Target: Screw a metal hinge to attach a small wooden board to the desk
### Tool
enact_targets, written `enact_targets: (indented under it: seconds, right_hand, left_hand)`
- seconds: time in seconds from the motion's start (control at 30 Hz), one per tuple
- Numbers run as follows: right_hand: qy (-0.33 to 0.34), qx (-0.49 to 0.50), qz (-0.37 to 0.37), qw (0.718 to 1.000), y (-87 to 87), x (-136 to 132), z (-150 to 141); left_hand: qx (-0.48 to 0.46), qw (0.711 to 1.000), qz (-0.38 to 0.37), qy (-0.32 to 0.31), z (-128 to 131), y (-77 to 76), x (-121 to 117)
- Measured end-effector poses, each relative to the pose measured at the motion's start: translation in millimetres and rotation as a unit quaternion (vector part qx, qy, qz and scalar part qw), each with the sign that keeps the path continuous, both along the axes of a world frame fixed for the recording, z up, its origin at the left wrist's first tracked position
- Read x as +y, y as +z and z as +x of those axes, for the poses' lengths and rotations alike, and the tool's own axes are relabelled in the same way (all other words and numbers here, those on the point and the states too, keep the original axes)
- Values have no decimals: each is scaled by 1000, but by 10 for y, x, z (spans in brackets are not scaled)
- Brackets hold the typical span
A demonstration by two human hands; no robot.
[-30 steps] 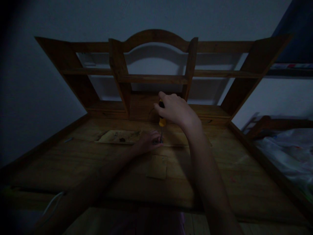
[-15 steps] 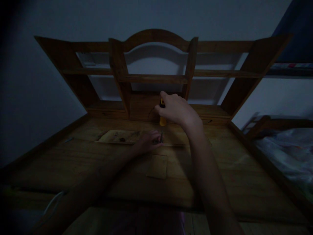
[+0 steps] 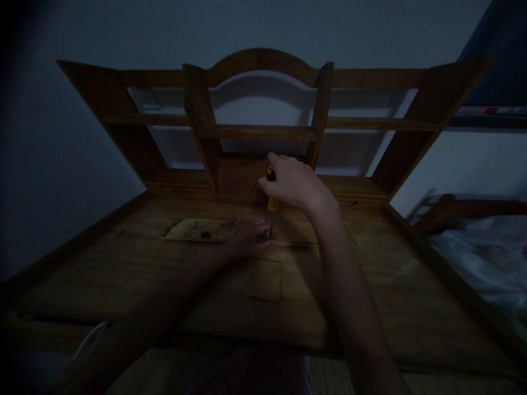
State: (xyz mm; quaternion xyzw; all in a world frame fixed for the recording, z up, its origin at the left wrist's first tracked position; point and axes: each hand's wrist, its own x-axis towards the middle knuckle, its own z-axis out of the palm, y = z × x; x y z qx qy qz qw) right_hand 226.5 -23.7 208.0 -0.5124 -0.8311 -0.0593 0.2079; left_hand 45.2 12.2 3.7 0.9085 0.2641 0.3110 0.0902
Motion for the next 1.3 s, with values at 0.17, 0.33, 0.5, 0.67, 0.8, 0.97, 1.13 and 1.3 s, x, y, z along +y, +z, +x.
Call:
enact_targets:
  seconds: [0.17, 0.33, 0.5, 0.67, 0.8, 0.97, 1.13, 1.3]
  right_hand:
    - [15, -2, -3, 1000, 3, 10, -3]
    - [-31, -22, 9, 999, 7, 0, -1]
    - [-39, -12, -1, 999, 11, -5, 14]
    - [9, -1, -3, 1000, -2, 6, 15]
    - [8, -4, 12, 1000, -24, 9, 16]
    - [1, 10, -9, 1000, -14, -22, 8]
    - [33, 15, -18, 999, -10, -6, -15]
    - [17, -6, 11, 1000, -25, 5, -17]
  left_hand:
    - [9, 1000, -17, 0, -5, -7, 4]
    - [-9, 1000, -16, -5, 2, -28, 12]
    - [5, 1000, -18, -6, 2, 9, -5]
    - [3, 1000, -24, -4, -7, -1, -3]
    - [7, 1000, -17, 0, -2, -23, 4]
    - [1, 1000, -13, -3, 2, -11, -2]
    - [4, 1000, -25, 0, 4, -22, 12]
    - [11, 1000, -15, 9, 9, -30, 10]
